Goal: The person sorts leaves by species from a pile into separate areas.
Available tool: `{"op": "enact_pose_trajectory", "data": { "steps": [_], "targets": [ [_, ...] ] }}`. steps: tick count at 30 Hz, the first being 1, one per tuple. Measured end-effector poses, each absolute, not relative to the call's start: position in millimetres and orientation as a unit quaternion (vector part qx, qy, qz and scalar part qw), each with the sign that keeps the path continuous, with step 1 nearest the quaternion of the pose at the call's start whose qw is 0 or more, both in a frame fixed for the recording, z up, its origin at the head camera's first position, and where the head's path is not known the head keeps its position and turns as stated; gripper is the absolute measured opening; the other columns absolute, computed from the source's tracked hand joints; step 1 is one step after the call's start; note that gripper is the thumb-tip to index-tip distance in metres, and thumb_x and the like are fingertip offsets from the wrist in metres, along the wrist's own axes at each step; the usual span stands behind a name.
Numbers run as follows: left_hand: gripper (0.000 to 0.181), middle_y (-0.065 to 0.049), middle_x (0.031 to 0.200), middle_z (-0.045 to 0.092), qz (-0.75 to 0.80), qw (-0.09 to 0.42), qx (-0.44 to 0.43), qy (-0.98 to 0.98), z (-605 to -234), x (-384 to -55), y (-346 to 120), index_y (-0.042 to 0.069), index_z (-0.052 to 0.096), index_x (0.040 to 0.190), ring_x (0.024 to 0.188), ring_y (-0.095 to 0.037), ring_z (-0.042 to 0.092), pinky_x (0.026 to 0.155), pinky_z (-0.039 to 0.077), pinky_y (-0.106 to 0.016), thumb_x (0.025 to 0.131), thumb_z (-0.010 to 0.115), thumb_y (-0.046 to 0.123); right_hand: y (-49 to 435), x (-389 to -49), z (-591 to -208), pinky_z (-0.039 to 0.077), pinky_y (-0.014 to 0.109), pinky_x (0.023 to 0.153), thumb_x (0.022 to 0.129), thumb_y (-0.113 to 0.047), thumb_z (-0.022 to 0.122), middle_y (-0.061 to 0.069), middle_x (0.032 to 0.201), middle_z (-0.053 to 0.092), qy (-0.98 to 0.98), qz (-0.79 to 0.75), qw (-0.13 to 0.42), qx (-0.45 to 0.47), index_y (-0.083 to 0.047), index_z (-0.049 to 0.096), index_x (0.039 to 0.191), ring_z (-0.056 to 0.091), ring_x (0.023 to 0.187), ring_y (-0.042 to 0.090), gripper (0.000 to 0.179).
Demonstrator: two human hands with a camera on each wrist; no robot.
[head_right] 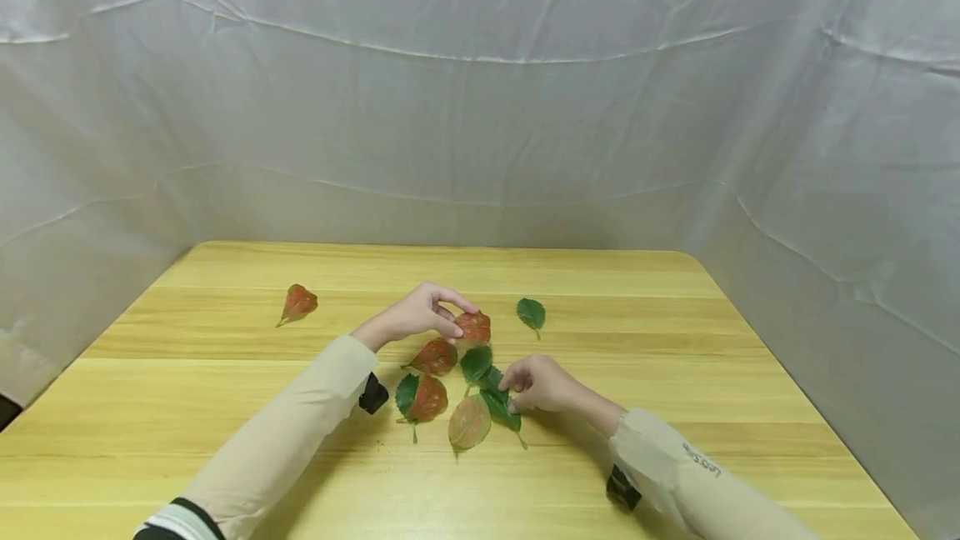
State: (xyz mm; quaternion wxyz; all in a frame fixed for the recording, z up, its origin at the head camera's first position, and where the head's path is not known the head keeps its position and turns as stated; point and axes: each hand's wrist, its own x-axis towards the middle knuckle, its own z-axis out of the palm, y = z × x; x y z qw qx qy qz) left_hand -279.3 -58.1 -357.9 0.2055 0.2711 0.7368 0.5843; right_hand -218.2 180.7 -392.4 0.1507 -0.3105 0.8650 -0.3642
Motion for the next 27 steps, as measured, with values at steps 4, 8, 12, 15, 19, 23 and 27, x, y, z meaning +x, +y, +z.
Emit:
{"op": "enact_pose_trajectory", "data": {
  "steps": [4, 8, 12, 15, 19, 23, 27],
  "targets": [
    [0.035, -0.019, 0.111, 0.058, 0.602, 0.198, 0.267, 0.726, -361.4, -279.2, -62.4, -0.008, 0.058, 0.111, 0.066, -0.018, 0.062, 0.069, 0.051, -0.040, 0.077, 0.060, -0.013, 180.8, -217.3, -390.9, 0.040, 0.020, 0.052, 0.068, 0.003, 0.072, 0.002, 0.071, 0.052, 0.864, -0.367, 0.150, -0.311, 0.002, 0.066, 0.085, 0.043, 0.058, 0.007, 0.019],
    [0.029, -0.018, 0.103, 0.062, 0.624, 0.177, 0.265, 0.713, -363.4, -278.3, -68.1, -0.012, 0.060, 0.105, 0.071, -0.020, 0.063, 0.070, 0.050, -0.040, 0.076, 0.062, -0.011, 181.3, -215.6, -388.2, 0.039, 0.020, 0.051, 0.068, 0.004, 0.072, 0.003, 0.071, 0.052, 0.861, -0.371, 0.147, -0.317, 0.003, 0.065, 0.086, 0.041, 0.058, 0.006, 0.019],
    [0.023, -0.017, 0.096, 0.064, 0.637, 0.149, 0.258, 0.711, -364.3, -278.0, -74.5, -0.014, 0.061, 0.099, 0.074, -0.017, 0.062, 0.071, 0.050, -0.040, 0.077, 0.062, -0.009, 182.5, -215.6, -388.8, 0.039, 0.021, 0.051, 0.069, 0.003, 0.071, 0.003, 0.072, 0.051, 0.854, -0.382, 0.150, -0.321, 0.004, 0.065, 0.087, 0.041, 0.058, 0.007, 0.018],
    [0.022, -0.015, 0.095, 0.065, 0.639, 0.129, 0.249, 0.716, -365.8, -279.1, -79.2, -0.013, 0.062, 0.099, 0.074, -0.014, 0.061, 0.072, 0.049, -0.040, 0.078, 0.062, -0.006, 186.7, -220.3, -396.6, 0.039, 0.021, 0.050, 0.072, -0.003, 0.072, 0.000, 0.072, 0.051, 0.838, -0.395, 0.142, -0.349, -0.001, 0.066, 0.087, 0.041, 0.059, 0.006, 0.017],
    [0.023, -0.012, 0.094, 0.066, 0.644, 0.112, 0.233, 0.720, -367.0, -279.3, -83.7, -0.010, 0.063, 0.100, 0.075, -0.013, 0.060, 0.076, 0.045, -0.047, 0.079, 0.064, -0.003, 186.8, -219.1, -394.3, 0.039, 0.021, 0.050, 0.072, -0.003, 0.072, -0.001, 0.072, 0.050, 0.836, -0.397, 0.144, -0.349, -0.001, 0.066, 0.087, 0.041, 0.059, 0.006, 0.017],
    [0.029, -0.012, 0.096, 0.064, 0.664, 0.115, 0.212, 0.708, -366.6, -277.7, -86.5, -0.011, 0.061, 0.103, 0.075, -0.015, 0.061, 0.078, 0.047, -0.042, 0.075, 0.065, -0.008, 183.3, -214.8, -386.8, 0.039, 0.021, 0.052, 0.069, 0.005, 0.071, 0.004, 0.072, 0.051, 0.857, -0.381, 0.158, -0.310, 0.004, 0.065, 0.087, 0.041, 0.058, 0.008, 0.019],
    [0.032, -0.016, 0.105, 0.060, 0.680, 0.114, 0.199, 0.696, -367.0, -276.6, -90.5, -0.012, 0.059, 0.105, 0.075, -0.017, 0.062, 0.076, 0.049, -0.037, 0.073, 0.064, -0.012, 183.8, -215.2, -387.3, 0.038, 0.020, 0.052, 0.069, 0.006, 0.070, 0.004, 0.072, 0.050, 0.861, -0.376, 0.158, -0.305, 0.004, 0.065, 0.087, 0.041, 0.059, 0.009, 0.019]
  ]
}}
